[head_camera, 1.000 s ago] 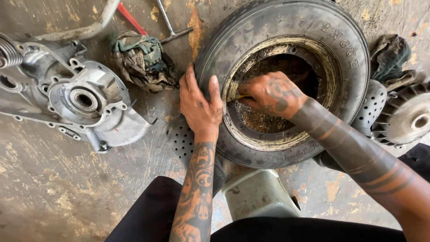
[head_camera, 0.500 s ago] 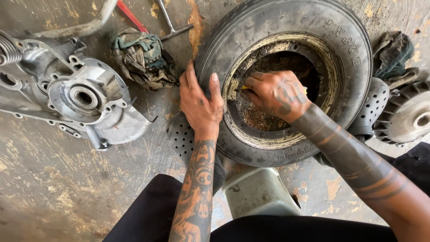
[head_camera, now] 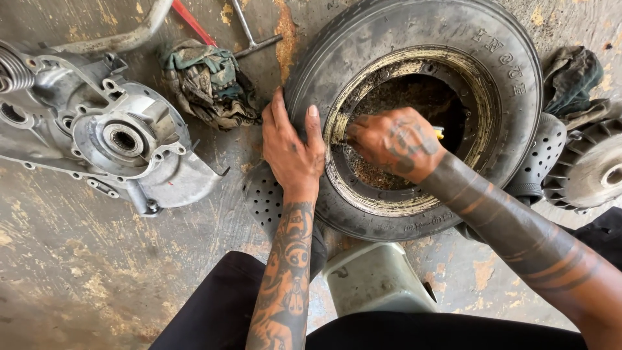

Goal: Cleaning the inner rim of a motorcycle tire using a small scraping tool

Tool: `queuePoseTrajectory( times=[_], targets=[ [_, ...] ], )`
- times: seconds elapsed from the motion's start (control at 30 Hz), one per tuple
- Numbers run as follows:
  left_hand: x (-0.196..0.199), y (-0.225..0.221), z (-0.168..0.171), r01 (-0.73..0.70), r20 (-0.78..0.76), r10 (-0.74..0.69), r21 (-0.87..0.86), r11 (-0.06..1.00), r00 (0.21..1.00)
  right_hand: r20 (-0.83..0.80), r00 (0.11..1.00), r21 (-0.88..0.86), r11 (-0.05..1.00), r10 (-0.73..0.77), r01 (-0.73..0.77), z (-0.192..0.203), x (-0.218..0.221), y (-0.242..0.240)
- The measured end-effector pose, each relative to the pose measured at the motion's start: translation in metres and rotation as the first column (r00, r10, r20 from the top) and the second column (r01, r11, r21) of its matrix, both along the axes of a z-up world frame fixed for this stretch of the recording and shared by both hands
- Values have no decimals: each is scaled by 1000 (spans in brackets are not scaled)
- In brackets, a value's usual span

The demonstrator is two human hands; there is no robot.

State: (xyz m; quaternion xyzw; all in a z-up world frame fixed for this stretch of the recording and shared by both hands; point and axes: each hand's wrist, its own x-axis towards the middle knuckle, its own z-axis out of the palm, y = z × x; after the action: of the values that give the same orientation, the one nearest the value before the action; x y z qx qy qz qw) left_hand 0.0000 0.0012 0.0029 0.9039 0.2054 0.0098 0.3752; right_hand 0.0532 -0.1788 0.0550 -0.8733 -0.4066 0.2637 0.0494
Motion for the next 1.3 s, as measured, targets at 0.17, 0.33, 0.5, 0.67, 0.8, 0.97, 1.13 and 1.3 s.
queuePoseTrajectory(
  times=[0.17,0.33,0.5,0.67,0.8,0.97,1.13,1.3],
  targets=[
    [0,0,2,3,-9,-3,2,1000,1000,-36,999,2,1000,-22,22,3,0,1],
    [-2,-1,0,2,-20,-1,8,1000,1000,-50,999,-18,1000,-5,4,1,-3,0],
    [-1,0,-3,-2,-20,2,31,1000,1000,-88,990,-27,994,-106,104,4,-2,1],
    [-2,0,0,1,-5,0,20,1000,1000,-105,986,37,990,-133,137,9,-5,0],
    [-2,0,-5,0,4,0,31,1000,1000,-102,980,80,981,-170,178,4,-7,1],
    [-1,0,1,7,8,-7,13,1000,1000,-101,969,99,967,-224,234,-4,-4,3],
    [0,0,1,9,-1,-9,19,1000,1000,3,966,138,957,-260,257,-12,7,-2],
    [-2,0,-3,10,0,-10,26,1000,1000,-53,976,163,963,-209,215,-20,12,-8]
  ],
)
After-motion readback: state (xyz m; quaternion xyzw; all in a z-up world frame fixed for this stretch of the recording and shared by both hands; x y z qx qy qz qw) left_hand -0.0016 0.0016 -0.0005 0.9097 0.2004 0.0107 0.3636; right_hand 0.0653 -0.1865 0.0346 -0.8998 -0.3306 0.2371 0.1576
